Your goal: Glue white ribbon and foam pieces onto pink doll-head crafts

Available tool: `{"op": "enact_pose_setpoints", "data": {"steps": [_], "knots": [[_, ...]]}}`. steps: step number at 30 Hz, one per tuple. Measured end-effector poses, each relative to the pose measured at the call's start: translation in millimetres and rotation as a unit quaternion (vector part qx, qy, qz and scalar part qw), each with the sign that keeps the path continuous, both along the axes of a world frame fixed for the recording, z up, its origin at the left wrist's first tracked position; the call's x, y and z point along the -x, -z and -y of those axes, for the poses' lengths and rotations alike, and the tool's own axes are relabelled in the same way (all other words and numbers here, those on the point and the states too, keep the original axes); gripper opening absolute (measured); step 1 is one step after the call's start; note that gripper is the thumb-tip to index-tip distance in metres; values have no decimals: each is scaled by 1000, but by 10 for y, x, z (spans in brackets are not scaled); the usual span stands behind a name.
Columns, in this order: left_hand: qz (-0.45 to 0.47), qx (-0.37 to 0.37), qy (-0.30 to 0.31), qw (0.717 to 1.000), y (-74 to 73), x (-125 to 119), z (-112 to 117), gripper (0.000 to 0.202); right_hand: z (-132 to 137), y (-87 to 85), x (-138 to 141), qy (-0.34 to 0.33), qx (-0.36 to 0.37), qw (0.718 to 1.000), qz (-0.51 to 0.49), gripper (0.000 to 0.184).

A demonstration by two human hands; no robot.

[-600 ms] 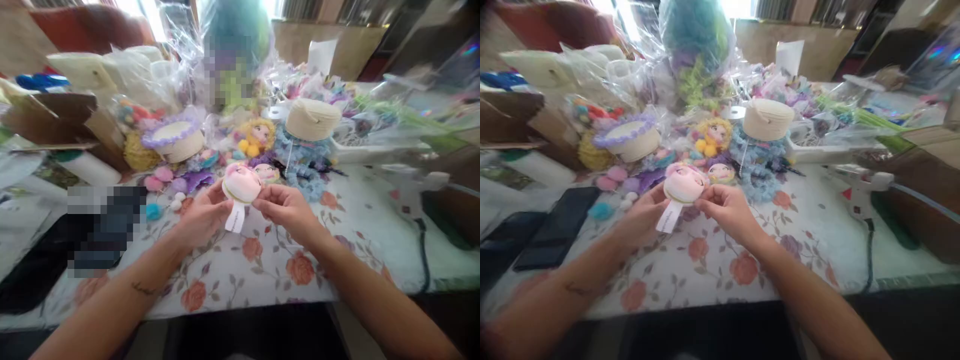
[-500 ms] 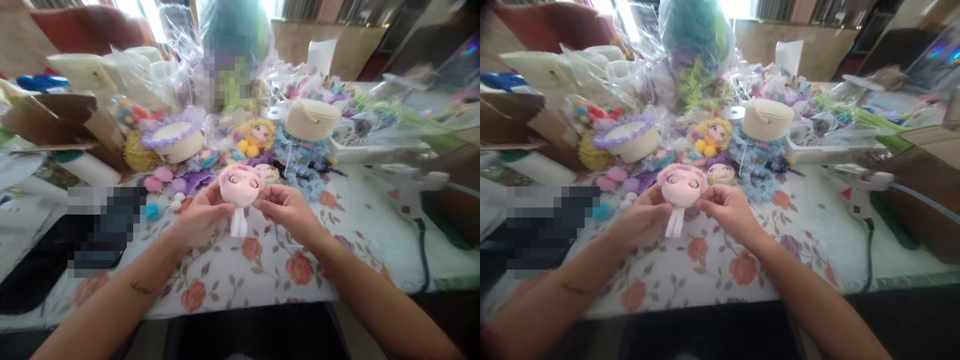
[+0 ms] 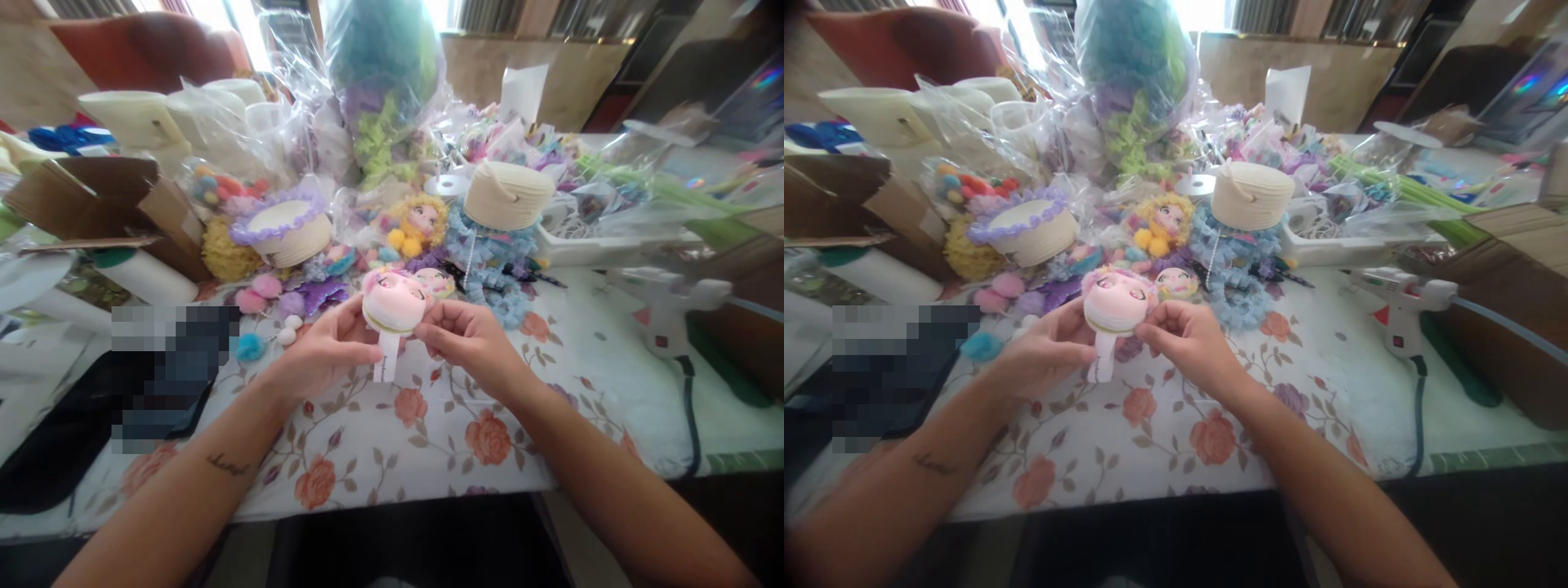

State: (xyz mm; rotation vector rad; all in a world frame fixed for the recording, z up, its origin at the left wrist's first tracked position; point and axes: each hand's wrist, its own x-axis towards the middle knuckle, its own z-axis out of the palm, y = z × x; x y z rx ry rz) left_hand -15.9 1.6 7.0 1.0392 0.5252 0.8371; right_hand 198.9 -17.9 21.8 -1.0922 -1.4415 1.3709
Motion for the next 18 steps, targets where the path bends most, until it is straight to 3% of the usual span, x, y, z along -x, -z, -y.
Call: {"op": "enact_pose_setpoints", "data": {"steps": [4, 11, 15, 18], "knots": [[2, -8, -4, 1000, 16, -21, -2, 79, -10, 39, 1, -3, 25, 1000, -12, 33], [0, -2, 65, 998, -43, 51, -37, 84, 1, 26, -6, -18, 49, 998, -39, 33], [20, 16, 75, 997, -84, 87, -34, 73, 5, 19, 12, -29, 58, 997, -48, 33], [11, 37, 48, 998, -67, 93, -33, 60, 13, 16, 26, -33, 64, 996, -48, 32]]}}
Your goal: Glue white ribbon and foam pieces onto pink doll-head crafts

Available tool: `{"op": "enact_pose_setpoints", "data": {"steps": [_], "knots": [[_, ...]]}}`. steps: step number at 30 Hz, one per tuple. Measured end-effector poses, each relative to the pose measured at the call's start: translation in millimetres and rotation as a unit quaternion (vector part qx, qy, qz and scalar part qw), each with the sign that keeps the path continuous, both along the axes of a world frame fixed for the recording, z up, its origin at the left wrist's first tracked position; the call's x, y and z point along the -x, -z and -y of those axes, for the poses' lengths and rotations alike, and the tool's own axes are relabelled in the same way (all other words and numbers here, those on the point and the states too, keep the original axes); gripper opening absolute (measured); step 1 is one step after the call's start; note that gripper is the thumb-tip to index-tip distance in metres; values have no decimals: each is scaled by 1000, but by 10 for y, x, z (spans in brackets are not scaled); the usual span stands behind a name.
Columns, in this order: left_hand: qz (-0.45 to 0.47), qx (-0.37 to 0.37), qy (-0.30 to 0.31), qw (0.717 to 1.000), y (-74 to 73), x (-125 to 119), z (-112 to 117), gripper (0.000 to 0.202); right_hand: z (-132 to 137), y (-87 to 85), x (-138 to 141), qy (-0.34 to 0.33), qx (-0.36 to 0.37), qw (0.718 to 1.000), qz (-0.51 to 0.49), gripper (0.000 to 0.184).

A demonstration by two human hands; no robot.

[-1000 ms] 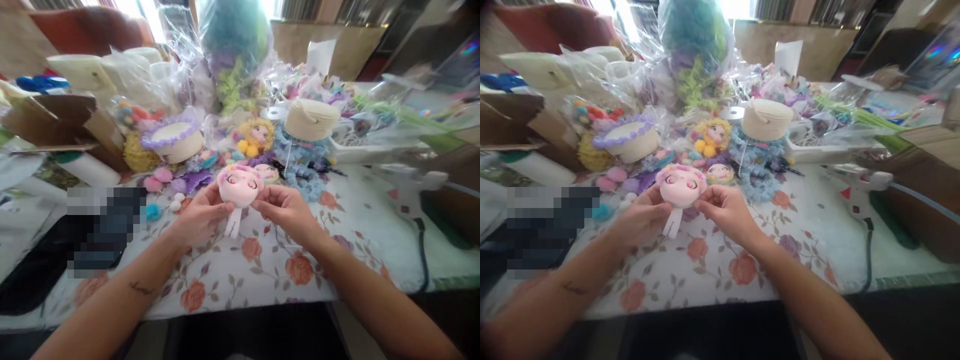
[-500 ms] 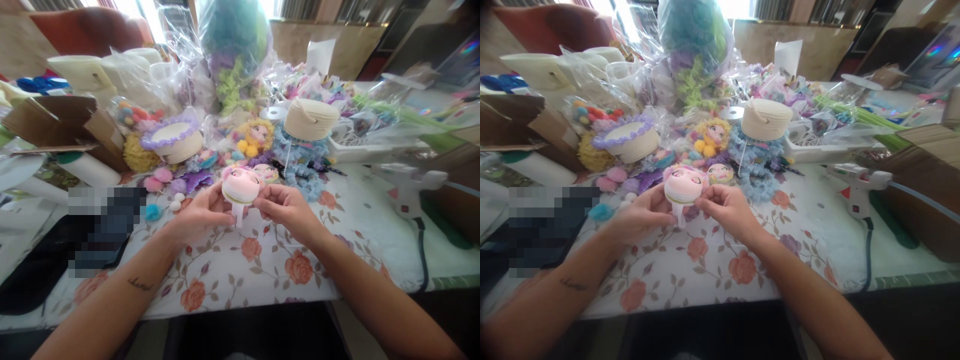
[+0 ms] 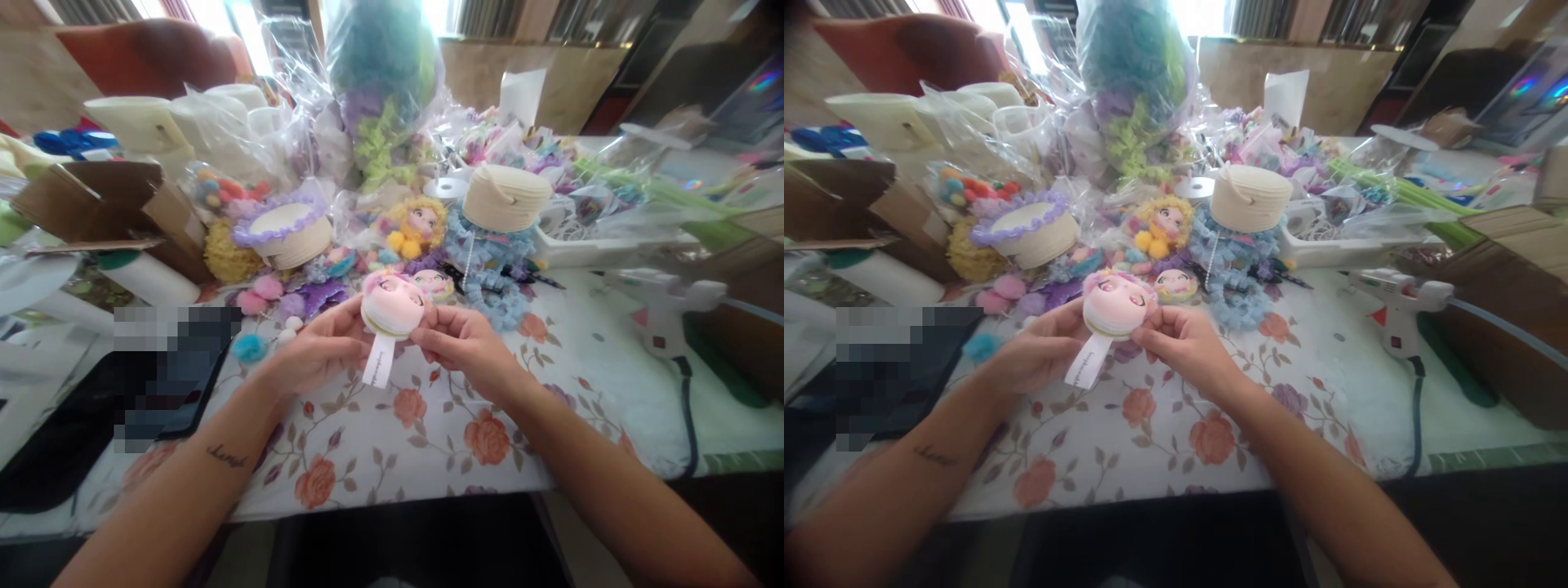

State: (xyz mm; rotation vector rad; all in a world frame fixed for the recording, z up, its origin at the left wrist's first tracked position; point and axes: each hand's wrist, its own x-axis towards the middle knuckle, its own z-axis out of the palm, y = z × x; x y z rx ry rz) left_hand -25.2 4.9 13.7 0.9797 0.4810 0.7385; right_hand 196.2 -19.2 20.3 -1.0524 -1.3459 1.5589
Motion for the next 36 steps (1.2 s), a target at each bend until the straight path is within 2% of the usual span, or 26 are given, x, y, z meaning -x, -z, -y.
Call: {"op": "enact_pose_setpoints", "data": {"steps": [2, 5, 9, 14, 19, 21, 26, 30, 36], "knots": [[-13, 5, -19, 1000, 20, -20, 3, 55, 8, 0, 7, 0, 1, 1000, 1, 31], [-43, 7, -34, 998, 48, -93, 18, 62, 13, 17, 21, 8, -2, 1000, 8, 32], [-79, -15, -106, 991, 95, -194, 48, 66, 11, 53, 66, 4, 2, 1000, 11, 33], [-65, -64, -146, 985, 144, -224, 74, 57, 31, 49, 135, 7, -9, 1000, -5, 34], [-40, -71, -198, 977, 106, -261, 105, 77, 59, 15, 178, 18, -25, 1000, 0, 34], [-35, -82, -209, 974, 90, -275, 119, 76, 67, 4, 186, 21, -31, 999, -6, 34], [-7, -71, -204, 976, 128, -268, 119, 53, 78, 0, 188, 43, -50, 998, -1, 26], [34, -40, -181, 982, 168, -260, 85, 44, 84, 8, 186, 65, -63, 996, 11, 26], [45, -19, -169, 984, 159, -266, 77, 36, 80, 11, 174, 75, -72, 994, 13, 25]]}}
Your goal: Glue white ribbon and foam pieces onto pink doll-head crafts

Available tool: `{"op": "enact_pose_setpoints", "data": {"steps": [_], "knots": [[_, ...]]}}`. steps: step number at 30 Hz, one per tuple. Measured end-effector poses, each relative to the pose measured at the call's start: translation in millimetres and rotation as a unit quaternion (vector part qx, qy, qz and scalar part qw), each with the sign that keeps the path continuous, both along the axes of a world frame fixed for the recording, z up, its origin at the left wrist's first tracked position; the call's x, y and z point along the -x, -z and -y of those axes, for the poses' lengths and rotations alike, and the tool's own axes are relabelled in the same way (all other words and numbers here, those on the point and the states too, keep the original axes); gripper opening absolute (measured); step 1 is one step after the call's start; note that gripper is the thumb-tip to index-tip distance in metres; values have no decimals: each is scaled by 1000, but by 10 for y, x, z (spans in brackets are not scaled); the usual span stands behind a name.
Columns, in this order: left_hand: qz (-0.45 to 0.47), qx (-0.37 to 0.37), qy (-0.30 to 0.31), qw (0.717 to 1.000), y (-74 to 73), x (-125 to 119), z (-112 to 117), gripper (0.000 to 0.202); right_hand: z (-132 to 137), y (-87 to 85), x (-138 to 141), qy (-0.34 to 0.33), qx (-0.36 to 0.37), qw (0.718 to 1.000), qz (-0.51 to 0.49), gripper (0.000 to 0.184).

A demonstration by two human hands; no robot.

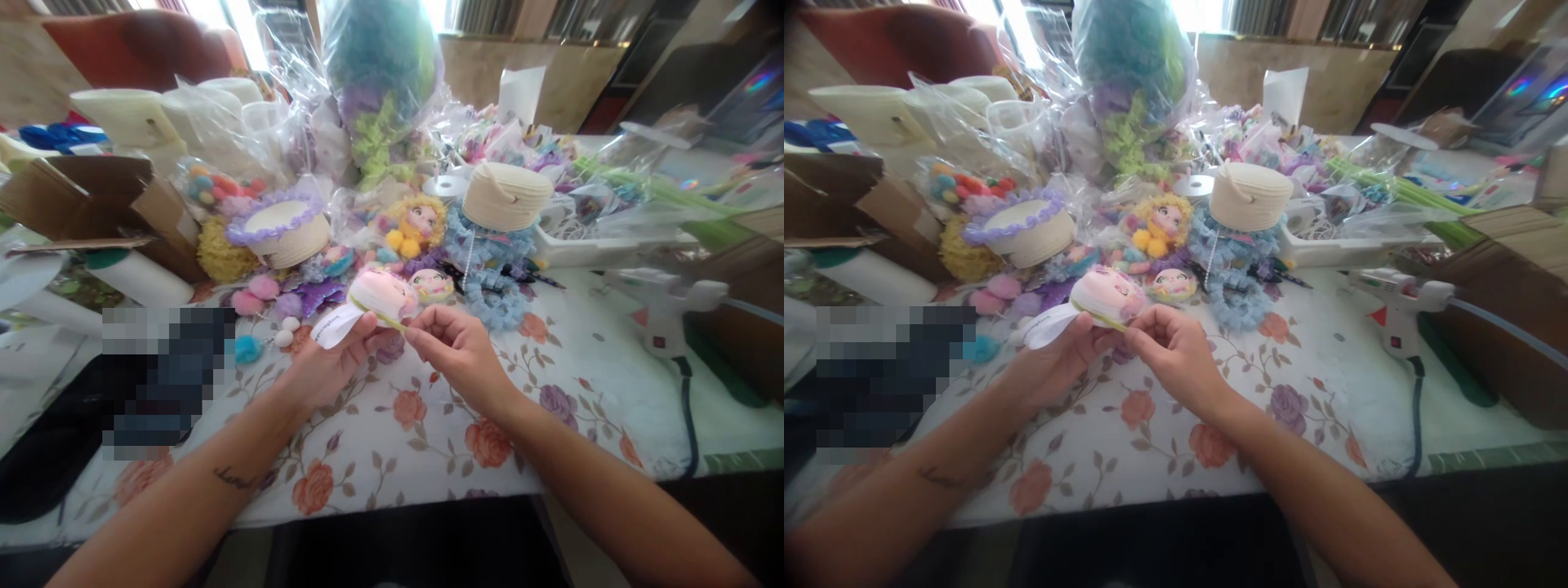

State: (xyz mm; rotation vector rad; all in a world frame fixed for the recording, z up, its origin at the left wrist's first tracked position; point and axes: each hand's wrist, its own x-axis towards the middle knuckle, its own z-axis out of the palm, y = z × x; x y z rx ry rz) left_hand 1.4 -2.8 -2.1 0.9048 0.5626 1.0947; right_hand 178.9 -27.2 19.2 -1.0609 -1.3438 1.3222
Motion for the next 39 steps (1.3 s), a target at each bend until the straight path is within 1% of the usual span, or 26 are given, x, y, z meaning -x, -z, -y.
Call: {"op": "enact_pose_setpoints", "data": {"steps": [4, 7, 11, 17, 22, 28, 32, 36, 39], "knots": [[5, 19, 3, 1000, 5, -3, 19, 40, -8, 11, -10, 6, 7, 1000, 0, 26], [11, 28, 8, 1000, 21, -6, 29, 36, -21, 21, -20, 5, 23, 1000, -3, 31], [21, 36, 13, 999, 41, -5, 32, 28, -45, 40, -39, -13, 53, 998, -30, 33], [13, 52, 22, 998, 13, -6, 30, 31, -38, 35, -29, -36, 63, 995, -63, 32], [26, 42, 2, 999, -6, -19, 28, 26, -19, 16, -1, -28, 53, 997, -54, 33], [23, 51, -2, 998, -23, -47, 44, 22, -34, 44, 14, -10, 50, 997, -53, 33], [17, 29, -11, 999, -28, -55, 65, 22, -35, 59, 31, -1, 46, 997, -58, 34], [-18, 9, 8, 1000, -31, -43, 81, 28, -25, 62, 39, -13, 51, 997, -55, 34], [-31, 2, 10, 999, -43, -32, 83, 32, -21, 65, 36, -14, 52, 997, -53, 34]]}}
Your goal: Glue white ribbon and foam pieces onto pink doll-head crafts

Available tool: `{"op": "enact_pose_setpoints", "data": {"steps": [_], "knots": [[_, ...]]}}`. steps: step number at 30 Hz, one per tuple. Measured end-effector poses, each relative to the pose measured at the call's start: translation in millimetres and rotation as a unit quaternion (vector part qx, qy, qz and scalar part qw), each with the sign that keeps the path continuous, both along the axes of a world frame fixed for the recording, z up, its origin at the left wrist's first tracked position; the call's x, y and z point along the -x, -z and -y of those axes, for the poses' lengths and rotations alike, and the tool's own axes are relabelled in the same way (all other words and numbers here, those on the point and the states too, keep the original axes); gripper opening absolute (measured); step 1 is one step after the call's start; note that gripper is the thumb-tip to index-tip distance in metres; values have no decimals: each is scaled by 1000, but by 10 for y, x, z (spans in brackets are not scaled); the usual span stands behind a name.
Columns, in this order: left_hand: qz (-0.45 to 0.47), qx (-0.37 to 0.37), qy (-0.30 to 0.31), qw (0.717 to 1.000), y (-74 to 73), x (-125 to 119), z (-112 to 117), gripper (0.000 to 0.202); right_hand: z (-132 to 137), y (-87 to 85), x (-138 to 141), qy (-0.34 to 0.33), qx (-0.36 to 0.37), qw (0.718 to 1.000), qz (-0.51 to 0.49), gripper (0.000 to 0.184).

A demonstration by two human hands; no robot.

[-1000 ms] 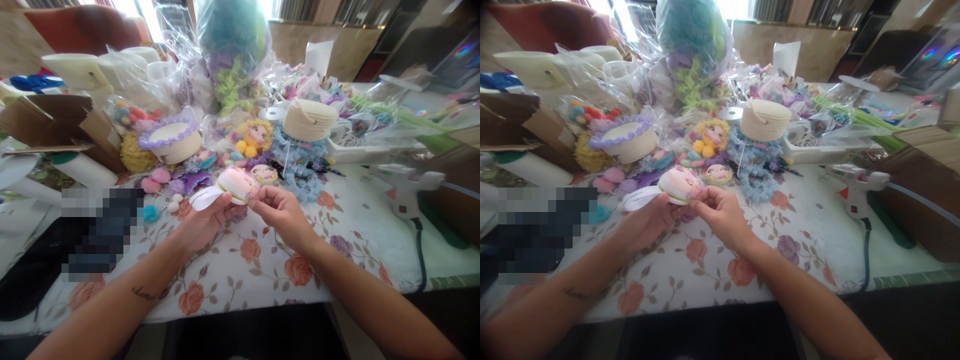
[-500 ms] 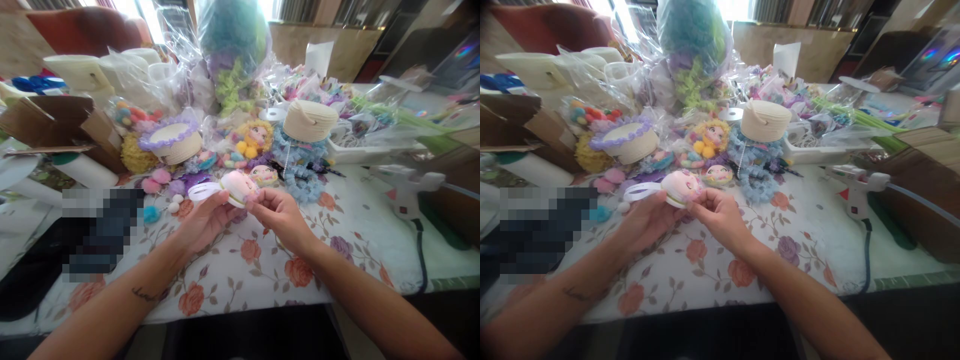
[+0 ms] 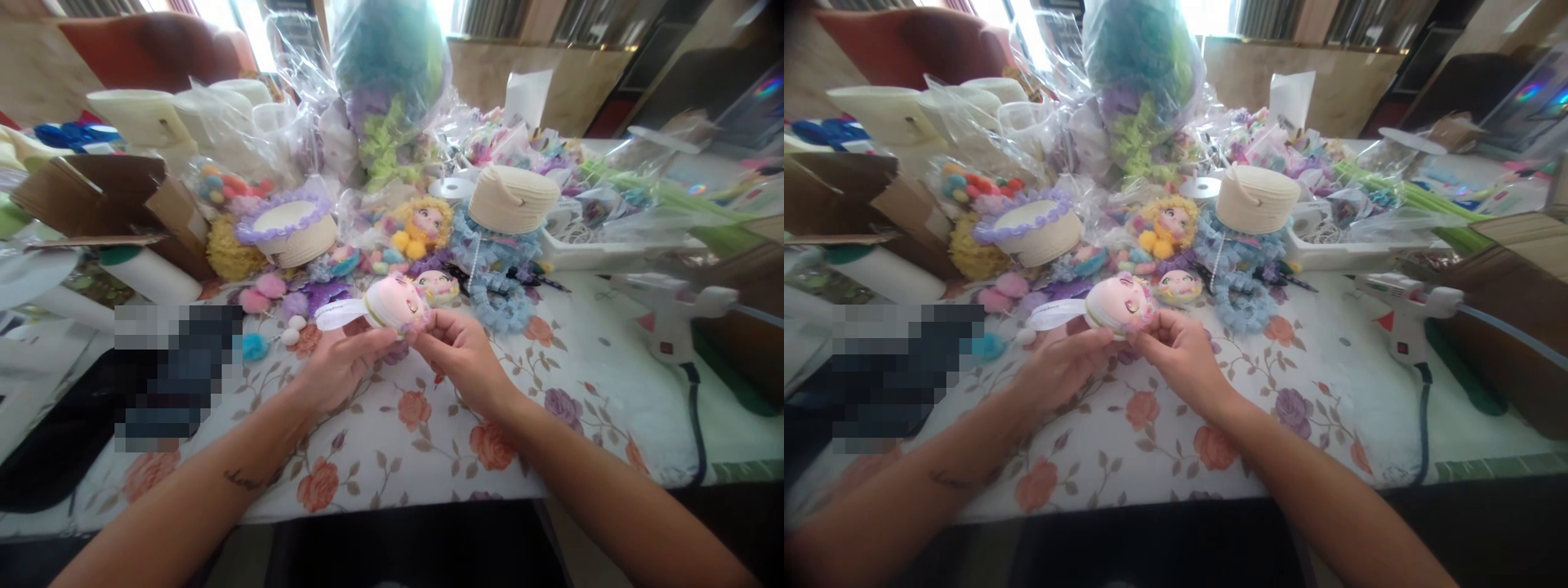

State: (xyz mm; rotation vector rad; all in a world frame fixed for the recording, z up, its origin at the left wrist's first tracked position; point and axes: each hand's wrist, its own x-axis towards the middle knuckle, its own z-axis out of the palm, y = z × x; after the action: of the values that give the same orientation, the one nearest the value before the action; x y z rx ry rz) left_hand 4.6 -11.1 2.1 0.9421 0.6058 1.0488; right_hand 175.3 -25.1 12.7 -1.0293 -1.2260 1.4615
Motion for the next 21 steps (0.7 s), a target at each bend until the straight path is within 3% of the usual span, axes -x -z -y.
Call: {"op": "enact_pose_setpoints", "data": {"steps": [5, 16, 19, 21], "knots": [[27, 3, -9, 1000, 0, -1, -9, 29, -1, 16, -4, 1, 1, 1000, 3, 33], [63, 94, -52, 992, 29, -17, -23, 17, -16, 33, 26, -8, -37, 999, 16, 28], [90, 114, -58, 988, 7, -4, -45, 15, 46, 44, 32, 11, -137, 986, 97, 24], [107, 134, -53, 984, -8, 16, -68, 17, 104, 76, 34, 54, -272, 942, 188, 15]]}}
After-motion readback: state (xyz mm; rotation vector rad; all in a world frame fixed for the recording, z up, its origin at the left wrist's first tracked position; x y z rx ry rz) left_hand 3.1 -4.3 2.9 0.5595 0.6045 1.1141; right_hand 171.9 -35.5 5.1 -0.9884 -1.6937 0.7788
